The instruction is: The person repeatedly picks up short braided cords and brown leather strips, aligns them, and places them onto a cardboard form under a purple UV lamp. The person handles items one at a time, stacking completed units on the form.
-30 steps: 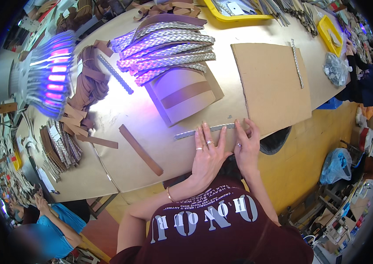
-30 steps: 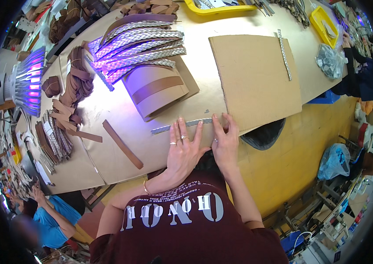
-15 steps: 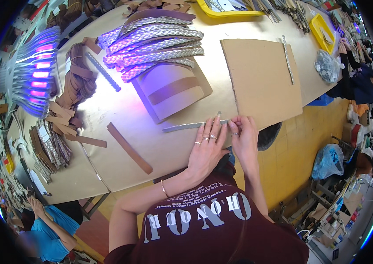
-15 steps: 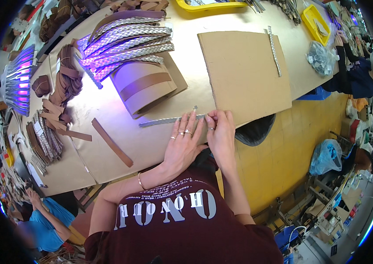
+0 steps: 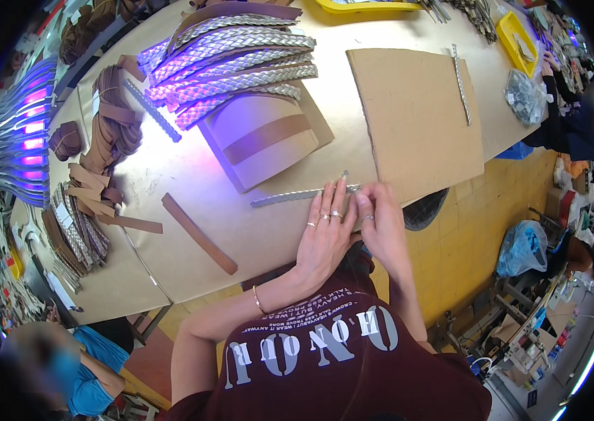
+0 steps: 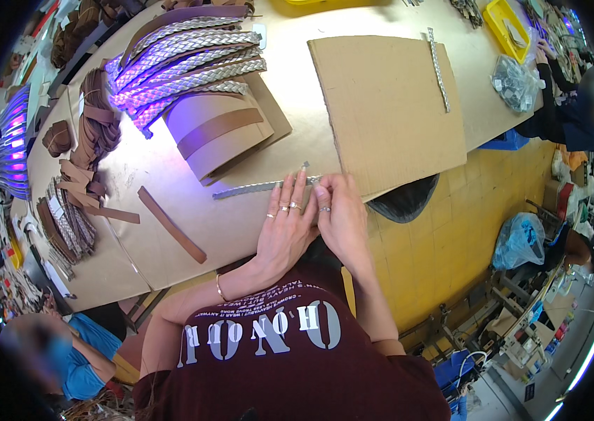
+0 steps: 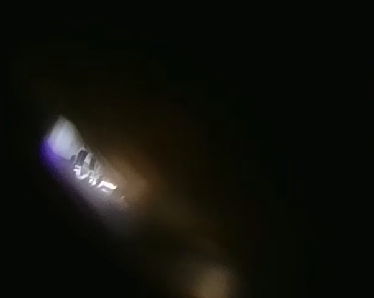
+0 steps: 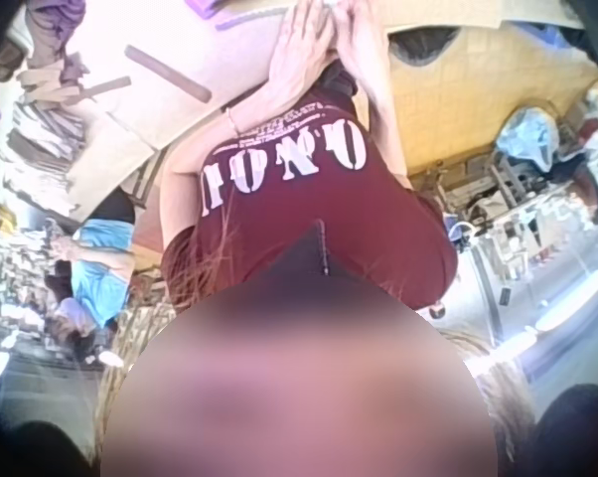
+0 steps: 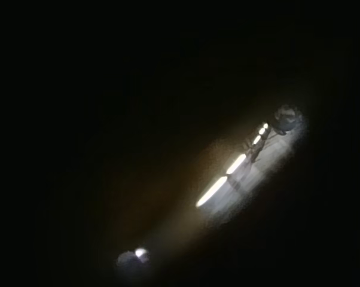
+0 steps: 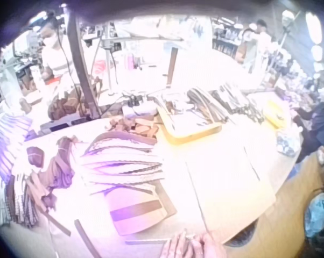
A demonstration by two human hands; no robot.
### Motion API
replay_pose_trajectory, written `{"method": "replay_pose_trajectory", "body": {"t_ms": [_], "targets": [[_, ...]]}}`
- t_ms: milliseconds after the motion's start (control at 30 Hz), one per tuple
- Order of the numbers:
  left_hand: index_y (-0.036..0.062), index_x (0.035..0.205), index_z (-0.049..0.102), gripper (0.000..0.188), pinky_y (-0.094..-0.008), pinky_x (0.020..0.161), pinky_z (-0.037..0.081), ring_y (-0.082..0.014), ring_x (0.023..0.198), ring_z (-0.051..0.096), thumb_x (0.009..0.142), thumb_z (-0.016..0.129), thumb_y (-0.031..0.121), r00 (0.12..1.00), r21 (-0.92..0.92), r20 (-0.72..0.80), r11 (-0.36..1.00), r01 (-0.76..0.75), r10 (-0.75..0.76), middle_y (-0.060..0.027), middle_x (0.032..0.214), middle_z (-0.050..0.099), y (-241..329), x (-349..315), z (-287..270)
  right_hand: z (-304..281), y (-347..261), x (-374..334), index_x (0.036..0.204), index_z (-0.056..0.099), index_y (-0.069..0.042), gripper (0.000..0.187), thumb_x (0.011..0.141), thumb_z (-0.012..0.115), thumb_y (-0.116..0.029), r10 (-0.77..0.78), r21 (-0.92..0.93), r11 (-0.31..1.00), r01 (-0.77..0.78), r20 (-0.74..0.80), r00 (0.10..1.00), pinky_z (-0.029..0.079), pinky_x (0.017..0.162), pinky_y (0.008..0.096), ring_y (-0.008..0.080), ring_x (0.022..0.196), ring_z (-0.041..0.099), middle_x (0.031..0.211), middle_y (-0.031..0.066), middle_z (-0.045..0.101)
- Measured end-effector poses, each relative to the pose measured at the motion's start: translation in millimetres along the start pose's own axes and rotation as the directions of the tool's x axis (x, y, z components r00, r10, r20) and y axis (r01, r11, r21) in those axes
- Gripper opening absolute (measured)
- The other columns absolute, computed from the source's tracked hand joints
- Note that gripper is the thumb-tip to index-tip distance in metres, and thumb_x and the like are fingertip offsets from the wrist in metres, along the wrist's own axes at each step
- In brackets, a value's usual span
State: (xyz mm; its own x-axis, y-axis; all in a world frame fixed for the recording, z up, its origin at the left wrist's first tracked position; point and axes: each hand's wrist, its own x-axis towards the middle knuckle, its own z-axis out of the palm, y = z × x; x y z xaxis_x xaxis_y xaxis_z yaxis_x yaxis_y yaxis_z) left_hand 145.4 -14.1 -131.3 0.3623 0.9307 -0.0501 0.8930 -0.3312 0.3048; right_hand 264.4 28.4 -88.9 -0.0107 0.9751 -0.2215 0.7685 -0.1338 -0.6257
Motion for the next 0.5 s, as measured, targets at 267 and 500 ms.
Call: {"method": "replay_pose_trajectory", "body": {"t_ms": [267,500], "targets": [[0.0085,0.140,0.046,0.073,-0.0452,0.116,0.024,-0.0338,0.141,0.032,0.082,0.066,0.048,1.000,-0.049,0.022,0.999,0.001,0.000,-0.0201,0.152,0.032,-1,0,-2,8,-3,7,0.097,0.054,0.002,0.009,0.095,0.055,-0.007,0.092,-0.139,0.985,-0.106,-0.099,0.991,0.046,0.071,0.0445,0.0394,0.082,0.057,0.092,0.0197,0.054],[0.0084,0.141,0.045,0.075,-0.0461,0.116,0.024,-0.0340,0.141,0.032,0.081,0.066,0.047,1.000,-0.041,0.021,0.999,-0.012,0.013,-0.0203,0.152,0.033,-1,0,-1,14,2,7,0.098,0.054,0.000,0.010,0.094,0.057,-0.009,0.074,-0.168,0.981,-0.098,-0.144,0.987,0.047,0.070,0.0461,0.0398,0.083,0.058,0.095,0.0188,0.054]]}}
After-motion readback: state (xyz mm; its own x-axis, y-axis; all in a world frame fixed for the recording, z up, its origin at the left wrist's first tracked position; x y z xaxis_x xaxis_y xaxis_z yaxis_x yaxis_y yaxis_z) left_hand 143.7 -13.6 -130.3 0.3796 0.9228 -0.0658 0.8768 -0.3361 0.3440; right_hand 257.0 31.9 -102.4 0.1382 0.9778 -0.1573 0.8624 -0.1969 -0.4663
